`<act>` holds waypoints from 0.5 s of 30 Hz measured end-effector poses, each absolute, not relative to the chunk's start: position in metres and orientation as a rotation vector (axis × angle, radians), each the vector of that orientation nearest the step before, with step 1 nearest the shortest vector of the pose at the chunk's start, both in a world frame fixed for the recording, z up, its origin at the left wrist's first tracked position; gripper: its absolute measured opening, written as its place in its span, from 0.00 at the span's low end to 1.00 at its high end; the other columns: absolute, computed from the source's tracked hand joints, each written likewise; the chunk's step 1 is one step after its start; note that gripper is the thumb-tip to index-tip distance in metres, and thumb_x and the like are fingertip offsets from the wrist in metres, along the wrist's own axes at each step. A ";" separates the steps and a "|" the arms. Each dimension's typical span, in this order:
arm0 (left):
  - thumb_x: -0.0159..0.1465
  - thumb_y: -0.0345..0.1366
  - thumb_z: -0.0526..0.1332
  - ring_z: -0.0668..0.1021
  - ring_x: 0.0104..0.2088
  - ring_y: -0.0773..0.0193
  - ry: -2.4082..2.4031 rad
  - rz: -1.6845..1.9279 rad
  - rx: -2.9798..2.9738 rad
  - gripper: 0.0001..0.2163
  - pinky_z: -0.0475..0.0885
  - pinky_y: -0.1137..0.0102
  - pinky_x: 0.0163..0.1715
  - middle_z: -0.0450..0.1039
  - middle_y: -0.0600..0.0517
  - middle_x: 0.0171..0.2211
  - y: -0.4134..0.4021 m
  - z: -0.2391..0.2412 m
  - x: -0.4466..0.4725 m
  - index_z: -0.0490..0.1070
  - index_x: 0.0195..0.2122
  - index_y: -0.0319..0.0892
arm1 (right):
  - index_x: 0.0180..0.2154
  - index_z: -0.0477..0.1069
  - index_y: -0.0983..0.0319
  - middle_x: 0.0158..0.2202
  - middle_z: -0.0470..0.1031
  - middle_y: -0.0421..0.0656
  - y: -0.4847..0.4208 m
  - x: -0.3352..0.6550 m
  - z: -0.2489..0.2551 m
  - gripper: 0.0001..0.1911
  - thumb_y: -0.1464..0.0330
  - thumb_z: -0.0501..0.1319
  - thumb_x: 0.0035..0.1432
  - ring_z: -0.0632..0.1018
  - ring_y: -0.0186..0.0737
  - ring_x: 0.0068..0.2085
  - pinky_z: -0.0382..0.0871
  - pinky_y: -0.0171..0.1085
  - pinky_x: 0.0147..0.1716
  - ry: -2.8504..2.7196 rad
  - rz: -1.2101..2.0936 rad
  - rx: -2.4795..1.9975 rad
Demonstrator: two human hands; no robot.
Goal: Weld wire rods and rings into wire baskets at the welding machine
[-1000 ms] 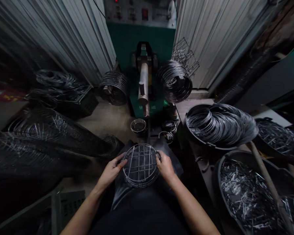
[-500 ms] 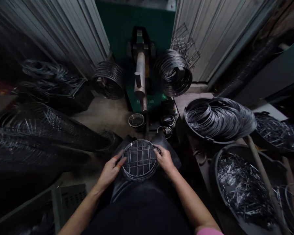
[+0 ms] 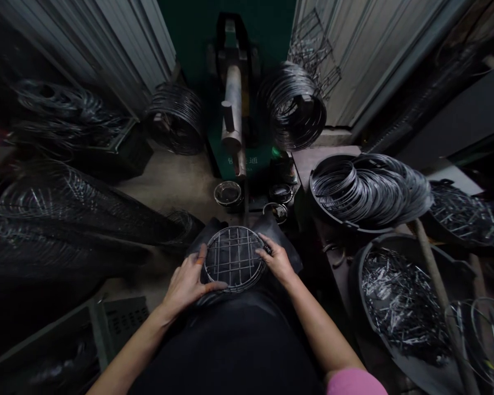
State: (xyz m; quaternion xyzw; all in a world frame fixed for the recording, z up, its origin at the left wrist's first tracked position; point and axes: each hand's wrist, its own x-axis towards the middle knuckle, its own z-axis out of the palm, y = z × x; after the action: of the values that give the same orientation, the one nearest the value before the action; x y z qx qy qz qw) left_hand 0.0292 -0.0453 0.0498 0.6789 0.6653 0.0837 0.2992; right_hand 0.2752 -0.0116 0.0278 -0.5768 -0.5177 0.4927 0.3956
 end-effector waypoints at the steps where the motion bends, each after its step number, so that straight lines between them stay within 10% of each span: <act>1: 0.42 0.61 0.63 0.66 0.52 0.40 1.768 0.235 1.800 0.49 0.61 0.53 0.47 0.61 0.38 0.53 -0.046 0.049 0.030 0.48 0.62 0.45 | 0.46 0.72 0.57 0.47 0.75 0.42 -0.012 0.275 0.027 0.23 0.63 0.65 0.44 0.72 0.45 0.51 0.61 0.44 0.53 -1.305 1.237 -1.471; 9: 0.41 0.55 0.67 0.63 0.56 0.44 1.659 0.443 1.618 0.46 0.59 0.53 0.52 0.58 0.39 0.56 -0.040 0.047 0.017 0.54 0.60 0.45 | 0.42 0.69 0.62 0.25 0.70 0.37 0.015 0.294 0.011 0.22 0.59 0.62 0.45 0.70 0.32 0.23 0.66 0.34 0.25 -0.773 1.391 -1.500; 15: 0.45 0.48 0.68 0.71 0.50 0.52 1.495 0.717 1.182 0.34 0.63 0.62 0.52 0.70 0.43 0.48 0.028 0.062 0.003 0.65 0.53 0.42 | 0.41 0.66 0.60 0.32 0.72 0.40 0.033 0.296 -0.018 0.18 0.60 0.57 0.48 0.73 0.37 0.35 0.67 0.39 0.41 -0.983 1.054 -1.486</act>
State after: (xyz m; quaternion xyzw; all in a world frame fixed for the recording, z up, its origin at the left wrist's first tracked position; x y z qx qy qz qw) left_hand 0.0031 0.0275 0.0618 0.4942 0.6248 0.2997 0.5250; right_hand 0.2957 0.0333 -0.0181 -0.6174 -0.4082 0.4377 0.5104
